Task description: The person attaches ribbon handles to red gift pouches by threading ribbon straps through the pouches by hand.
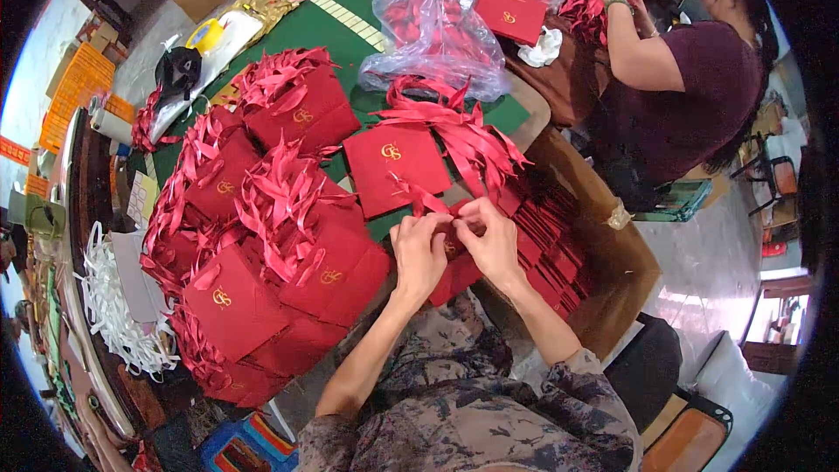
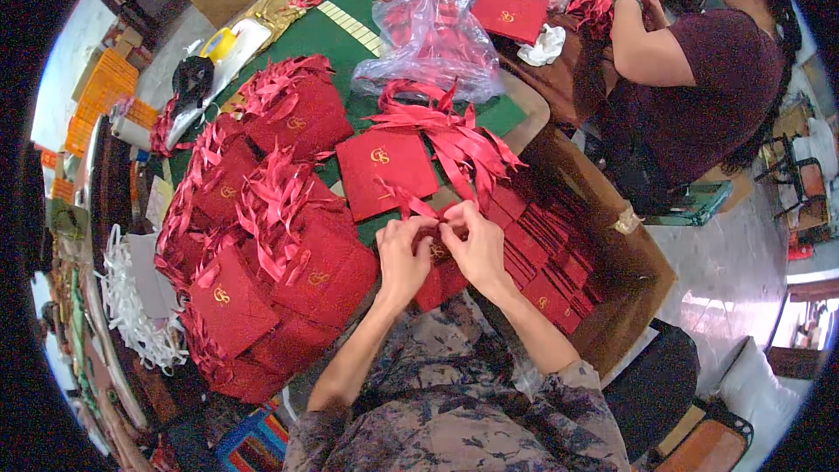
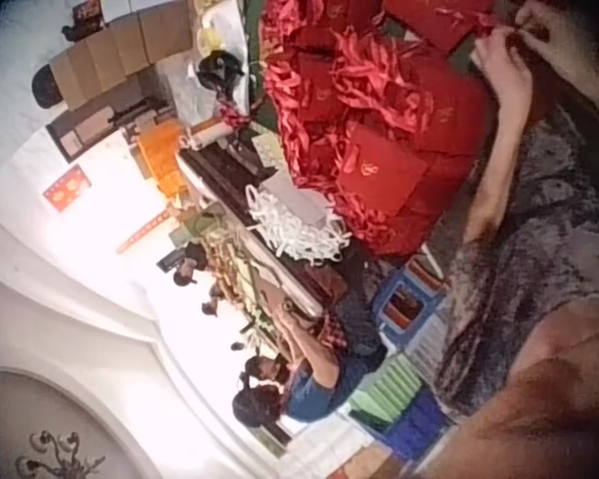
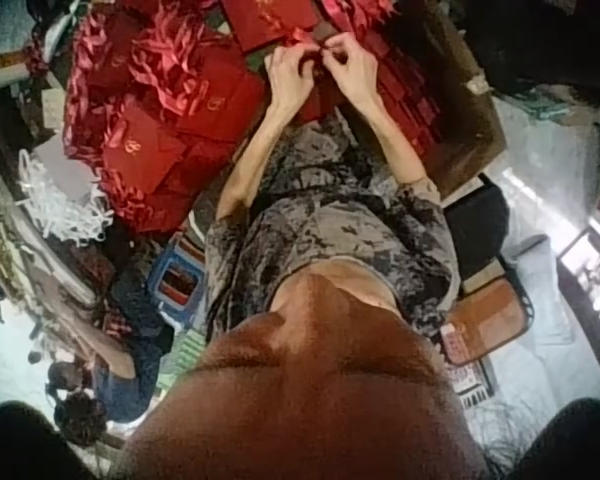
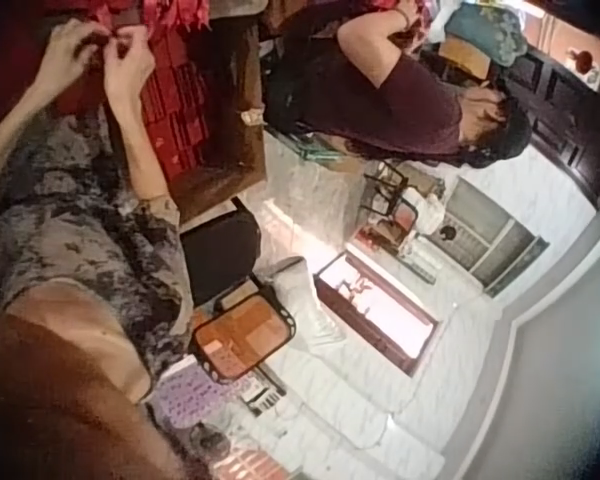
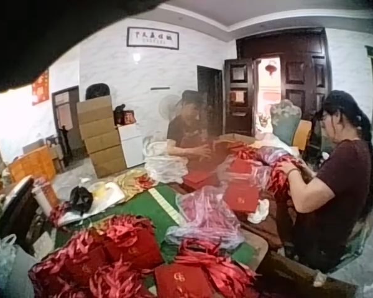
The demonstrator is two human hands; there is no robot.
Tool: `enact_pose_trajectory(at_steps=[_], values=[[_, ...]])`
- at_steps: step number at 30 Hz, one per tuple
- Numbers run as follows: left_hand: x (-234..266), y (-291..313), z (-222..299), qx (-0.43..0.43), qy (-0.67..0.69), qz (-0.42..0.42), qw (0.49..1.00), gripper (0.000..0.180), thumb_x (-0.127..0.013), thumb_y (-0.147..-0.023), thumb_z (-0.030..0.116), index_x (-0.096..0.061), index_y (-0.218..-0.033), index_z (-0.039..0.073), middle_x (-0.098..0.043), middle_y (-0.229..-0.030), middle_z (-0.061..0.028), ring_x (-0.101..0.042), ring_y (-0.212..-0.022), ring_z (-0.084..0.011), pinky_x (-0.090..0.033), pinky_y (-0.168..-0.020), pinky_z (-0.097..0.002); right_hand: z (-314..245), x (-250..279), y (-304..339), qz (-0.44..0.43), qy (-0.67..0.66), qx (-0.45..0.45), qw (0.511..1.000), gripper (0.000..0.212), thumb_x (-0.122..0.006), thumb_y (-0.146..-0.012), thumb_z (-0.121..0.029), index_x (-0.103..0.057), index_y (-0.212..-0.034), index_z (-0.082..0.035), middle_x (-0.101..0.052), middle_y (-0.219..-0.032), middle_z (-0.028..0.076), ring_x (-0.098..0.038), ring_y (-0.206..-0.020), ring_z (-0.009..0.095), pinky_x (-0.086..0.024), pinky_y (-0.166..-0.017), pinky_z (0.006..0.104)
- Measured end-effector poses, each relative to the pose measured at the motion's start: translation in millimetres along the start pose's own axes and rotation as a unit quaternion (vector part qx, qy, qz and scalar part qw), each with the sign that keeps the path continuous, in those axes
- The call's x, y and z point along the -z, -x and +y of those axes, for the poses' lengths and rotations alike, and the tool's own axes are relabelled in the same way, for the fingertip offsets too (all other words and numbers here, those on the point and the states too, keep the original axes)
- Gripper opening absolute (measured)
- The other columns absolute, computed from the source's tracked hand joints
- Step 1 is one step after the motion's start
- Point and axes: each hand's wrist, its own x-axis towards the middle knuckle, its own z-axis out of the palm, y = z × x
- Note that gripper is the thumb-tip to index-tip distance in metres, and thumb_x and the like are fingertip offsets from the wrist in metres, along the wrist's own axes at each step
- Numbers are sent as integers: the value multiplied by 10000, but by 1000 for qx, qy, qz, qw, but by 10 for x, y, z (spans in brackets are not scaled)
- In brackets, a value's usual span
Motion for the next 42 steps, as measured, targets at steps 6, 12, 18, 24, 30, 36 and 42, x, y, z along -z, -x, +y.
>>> enact_pose_trajectory(at_steps=[6, 12, 18, 24, 30, 36, 42], values=[[25, -4, -9, -10, -12, -28, 999, 270, -693, -788, 19, -686, -1041, 113, -662, -929, -69, -580, -928, -280, -398, -869, -409, 40, 105, -3, 4, 49, 95, 994, 195, -772, -811, -115, -663, -945, -24, -677, -852, 103, -685, -821, 271, -539, -726, 364], [64, 24, -5, -26, -13, -30, 999, 249, -707, -798, 56, -678, -1038, 113, -664, -936, -62, -572, -920, -274, -393, -867, -412, -32, 348, -182, -25, 112, 203, 972, 108, -724, -852, -131, -708, -902, -37, -606, -891, 100, -605, -795, 261, -495, -696, 370], [19, 53, 7, -137, -71, -24, 988, 190, -688, -803, 58, -674, -985, 114, -658, -884, -40, -565, -894, -256, -395, -847, -416, -69, 482, -465, -221, 207, 166, 938, 187, -705, -859, -238, -734, -901, -59, -623, -874, 122, -629, -849, 314, -496, -752, 414], [16, 61, 4, -188, -101, -8, 977, 184, -591, -812, 82, -662, -981, 102, -641, -862, -30, -579, -898, -232, -425, -836, -407, 39, 441, -675, -321, 245, 197, 893, 206, -723, -823, -260, -746, -871, -60, -666, -853, 127, -666, -818, 317, -508, -735, 424], [79, 40, 16, -139, -79, 9, 987, 151, -729, -777, 86, -670, -912, 118, -663, -851, -28, -581, -868, -243, -399, -842, -407, 168, 240, -531, -240, 38, 85, 966, 134, -736, -786, -146, -711, -826, -20, -646, -735, 59, -623, -704, 122, -494, -650, 298], [42, 122, 1, -93, -64, -3, 994, 162, -756, -785, 116, -660, -915, 116, -668, -860, -36, -578, -867, -262, -394, -841, -407, 163, 116, -527, -121, -38, 62, 990, 119, -733, -845, -131, -722, -891, -22, -671, -806, 27, -615, -763, 93, -486, -685, 278], [44, 132, -37, -75, -82, 18, 994, 230, -751, -788, 120, -629, -982, 107, -630, -906, -58, -567, -895, -275, -396, -825, -416, 381, 308, -398, 27, -68, 78, 994, 208, -705, -911, -204, -717, -949, 0, -671, -862, 89, -633, -788, 175, -495, -714, 299]])
